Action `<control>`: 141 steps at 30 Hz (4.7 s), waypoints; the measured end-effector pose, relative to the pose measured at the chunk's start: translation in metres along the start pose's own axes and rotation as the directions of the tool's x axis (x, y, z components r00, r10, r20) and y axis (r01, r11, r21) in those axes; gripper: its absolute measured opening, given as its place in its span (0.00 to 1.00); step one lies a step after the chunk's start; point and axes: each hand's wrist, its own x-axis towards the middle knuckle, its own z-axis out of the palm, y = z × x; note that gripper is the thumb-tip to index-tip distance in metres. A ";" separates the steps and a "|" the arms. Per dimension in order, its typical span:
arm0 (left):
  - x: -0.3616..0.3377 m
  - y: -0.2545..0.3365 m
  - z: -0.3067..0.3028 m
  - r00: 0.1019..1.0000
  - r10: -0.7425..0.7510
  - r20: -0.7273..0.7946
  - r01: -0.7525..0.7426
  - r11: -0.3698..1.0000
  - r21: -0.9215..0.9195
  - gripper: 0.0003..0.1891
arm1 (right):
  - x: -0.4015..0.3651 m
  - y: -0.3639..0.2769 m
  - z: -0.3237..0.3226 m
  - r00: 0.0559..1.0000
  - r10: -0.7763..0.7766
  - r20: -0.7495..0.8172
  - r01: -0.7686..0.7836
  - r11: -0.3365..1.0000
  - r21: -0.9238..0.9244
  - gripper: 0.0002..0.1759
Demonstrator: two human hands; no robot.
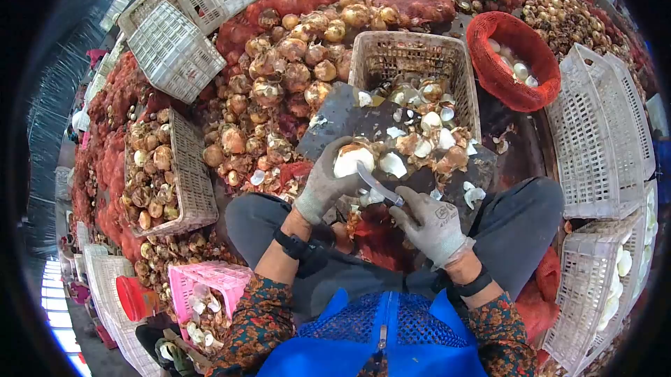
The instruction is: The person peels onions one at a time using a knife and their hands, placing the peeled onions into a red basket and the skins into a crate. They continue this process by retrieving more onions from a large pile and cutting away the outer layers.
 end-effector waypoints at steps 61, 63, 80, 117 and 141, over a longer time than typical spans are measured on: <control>-0.013 0.019 0.019 0.965 -0.160 0.209 0.237 0.873 -0.427 0.41 | 0.028 0.007 0.020 0.949 0.239 0.204 -0.301 0.876 0.377 0.30; -0.012 0.016 0.022 0.968 -0.176 0.177 0.240 0.855 -0.461 0.39 | 0.031 0.011 0.027 0.954 0.255 0.158 -0.298 0.861 0.412 0.30; -0.013 0.017 0.022 0.965 -0.175 0.194 0.248 0.848 -0.468 0.37 | 0.023 0.006 0.035 0.997 -0.013 -0.076 0.035 0.955 0.293 0.29; -0.024 0.039 -0.006 0.955 -0.165 0.245 0.189 0.979 -0.077 0.42 | 0.007 0.014 -0.007 0.989 -0.050 0.142 0.021 0.981 0.193 0.24; -0.025 0.029 0.015 0.838 -0.131 0.529 0.032 0.981 0.192 0.53 | 0.032 0.020 0.014 0.925 0.297 0.236 -0.378 0.785 0.491 0.27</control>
